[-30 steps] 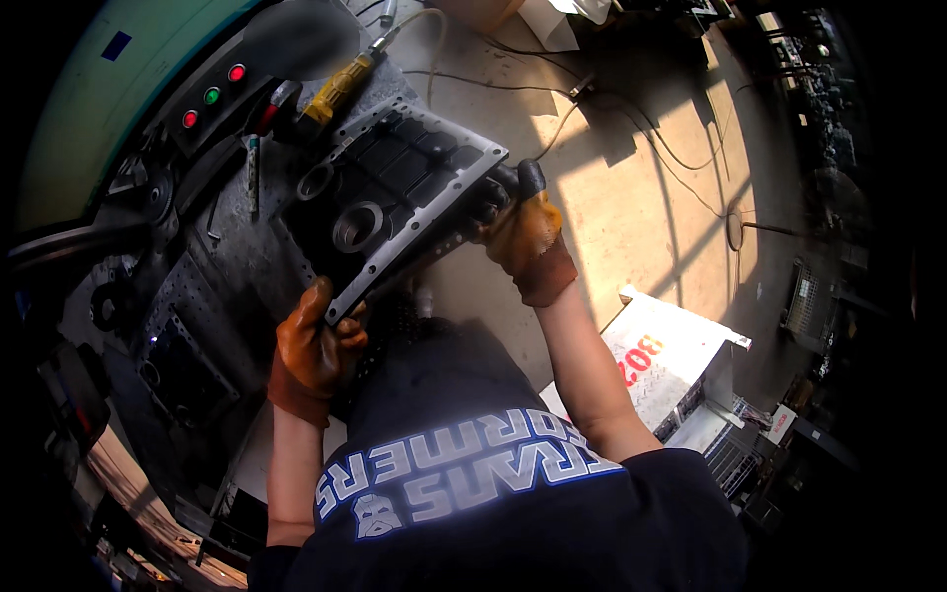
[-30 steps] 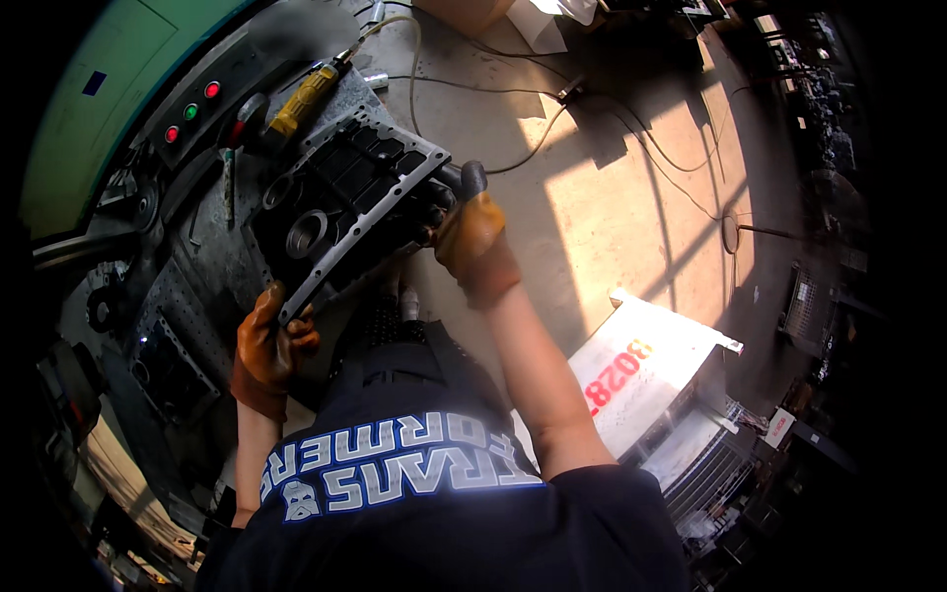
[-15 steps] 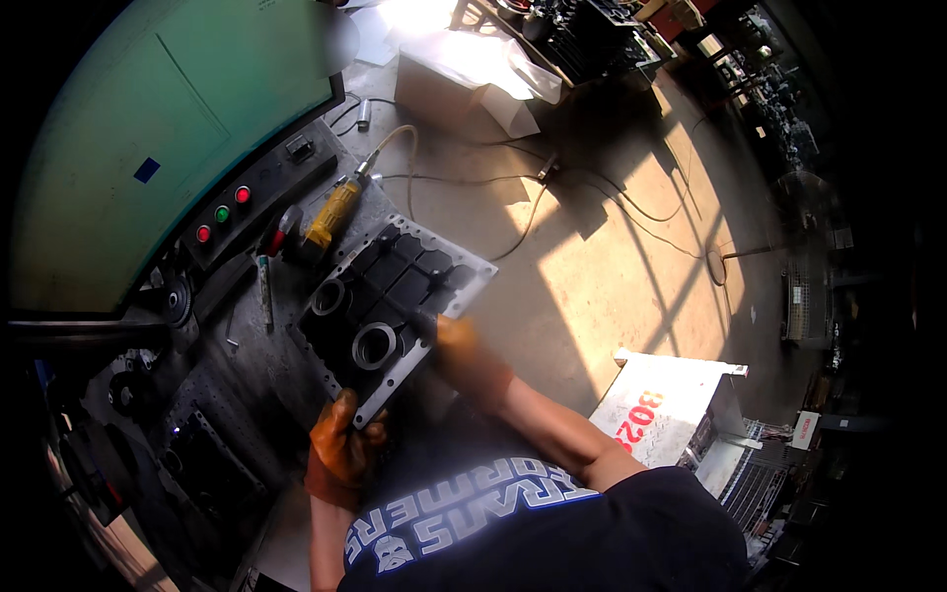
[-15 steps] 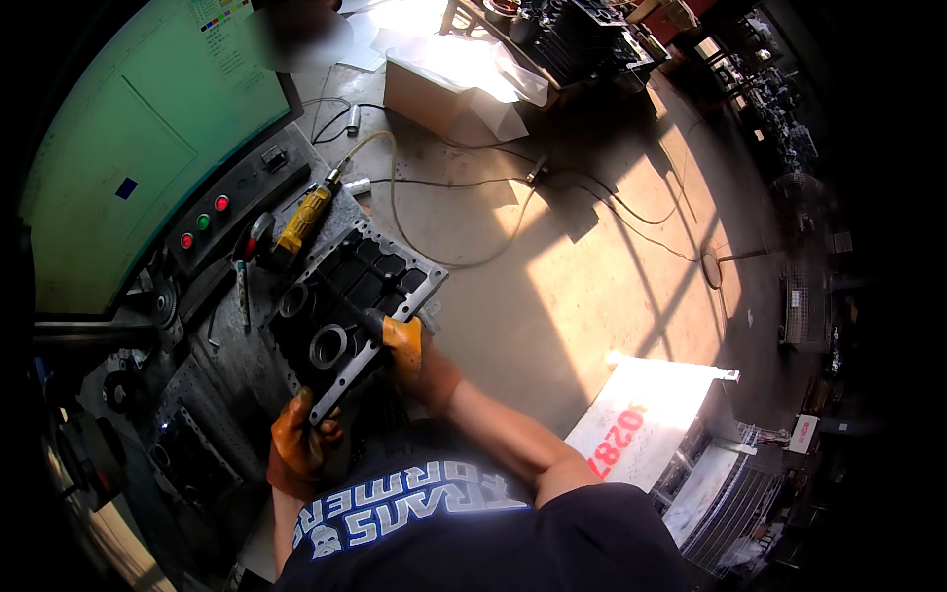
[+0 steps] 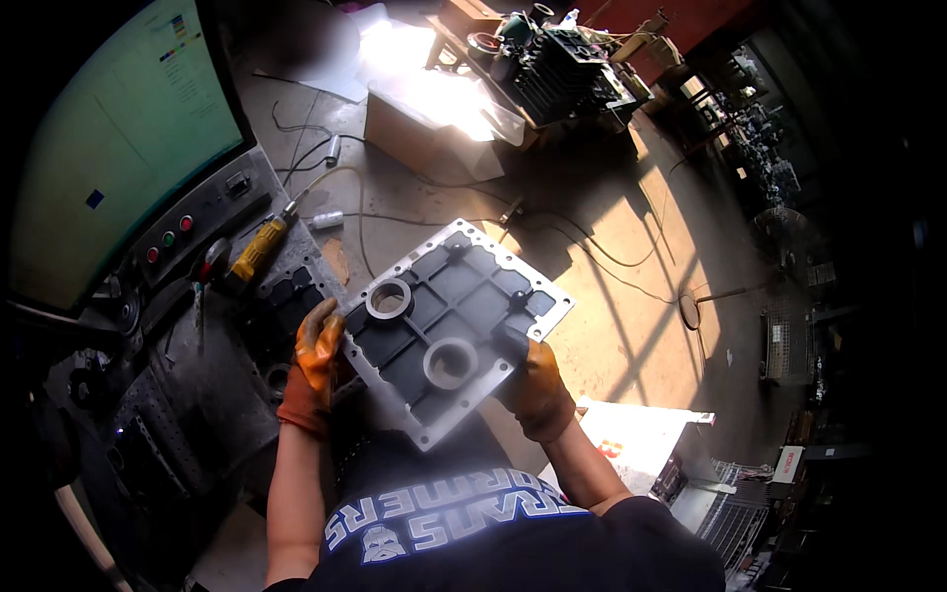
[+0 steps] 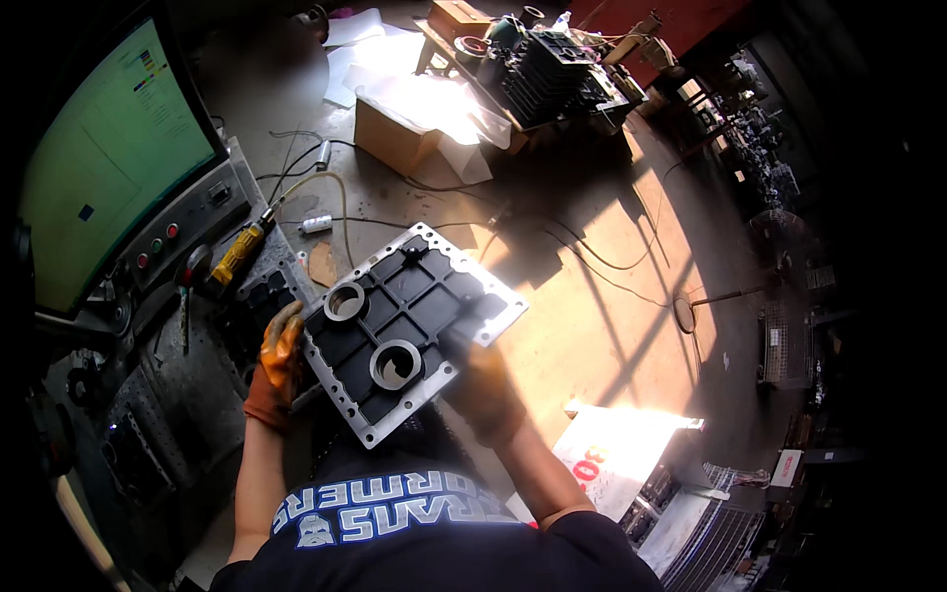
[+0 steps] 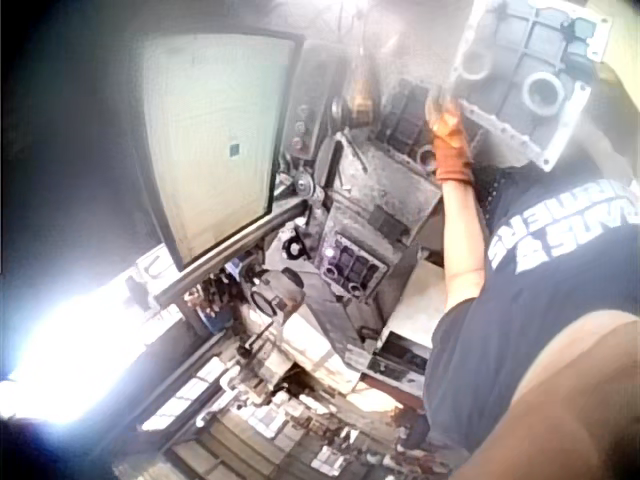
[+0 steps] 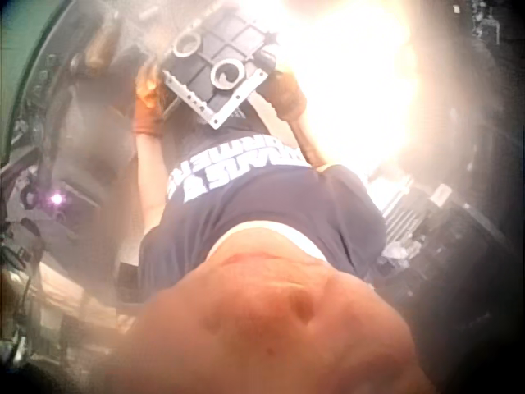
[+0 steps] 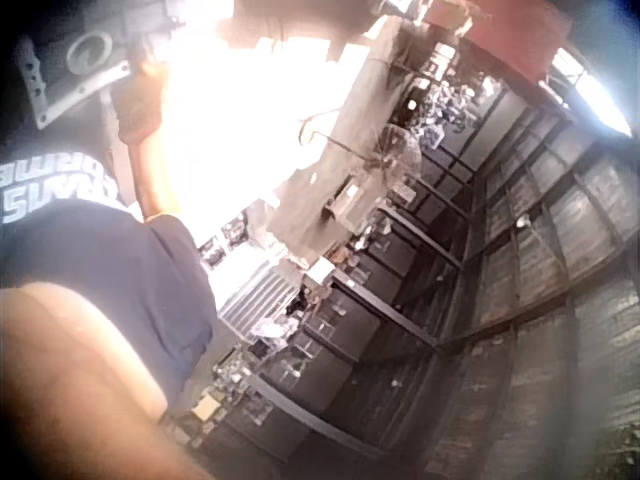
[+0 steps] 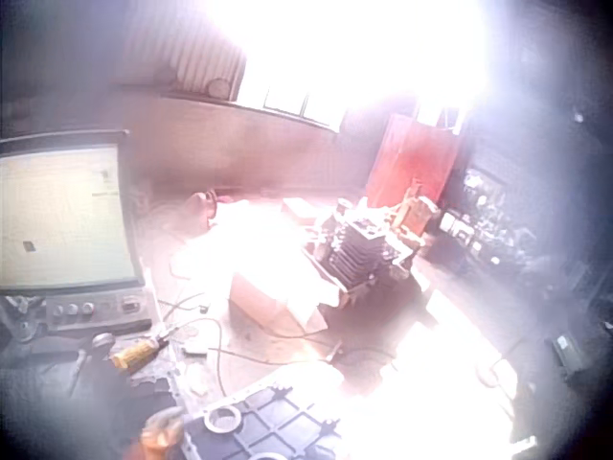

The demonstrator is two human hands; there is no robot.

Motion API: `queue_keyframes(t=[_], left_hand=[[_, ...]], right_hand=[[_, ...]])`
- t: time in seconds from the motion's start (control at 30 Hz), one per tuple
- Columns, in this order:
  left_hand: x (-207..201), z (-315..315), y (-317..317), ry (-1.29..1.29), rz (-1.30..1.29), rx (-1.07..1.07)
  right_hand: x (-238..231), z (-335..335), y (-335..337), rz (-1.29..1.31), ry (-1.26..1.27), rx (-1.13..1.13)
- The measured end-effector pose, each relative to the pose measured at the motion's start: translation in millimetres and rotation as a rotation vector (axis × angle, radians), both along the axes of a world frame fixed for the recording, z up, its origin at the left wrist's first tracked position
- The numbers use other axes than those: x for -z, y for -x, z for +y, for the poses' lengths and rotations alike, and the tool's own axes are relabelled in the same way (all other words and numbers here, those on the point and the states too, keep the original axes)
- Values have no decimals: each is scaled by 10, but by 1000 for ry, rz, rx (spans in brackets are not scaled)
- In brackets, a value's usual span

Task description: The person picks up metal plates from a crate, places them on a metal workbench for processing, and luego places them inside a large red metal structure. The person then uses a hand tool to perform a task on a metal plate on the workbench before returning it to the crate.

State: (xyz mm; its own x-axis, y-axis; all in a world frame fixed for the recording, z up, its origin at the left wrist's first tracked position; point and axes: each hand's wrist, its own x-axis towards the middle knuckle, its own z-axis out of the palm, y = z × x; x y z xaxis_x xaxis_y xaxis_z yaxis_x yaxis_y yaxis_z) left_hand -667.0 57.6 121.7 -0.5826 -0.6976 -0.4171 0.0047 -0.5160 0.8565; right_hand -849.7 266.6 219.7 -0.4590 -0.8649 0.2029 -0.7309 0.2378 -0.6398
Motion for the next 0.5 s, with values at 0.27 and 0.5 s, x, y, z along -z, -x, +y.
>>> queue_keyframes(t=[0.27,0.5], left_hand=[[113,648,1771,-53,-3,506],[92,1288,3159,-113,74,931]], right_hand=[[10,1166,1227,-431,151,216],[-163,2054,2353,-534,339,390]])
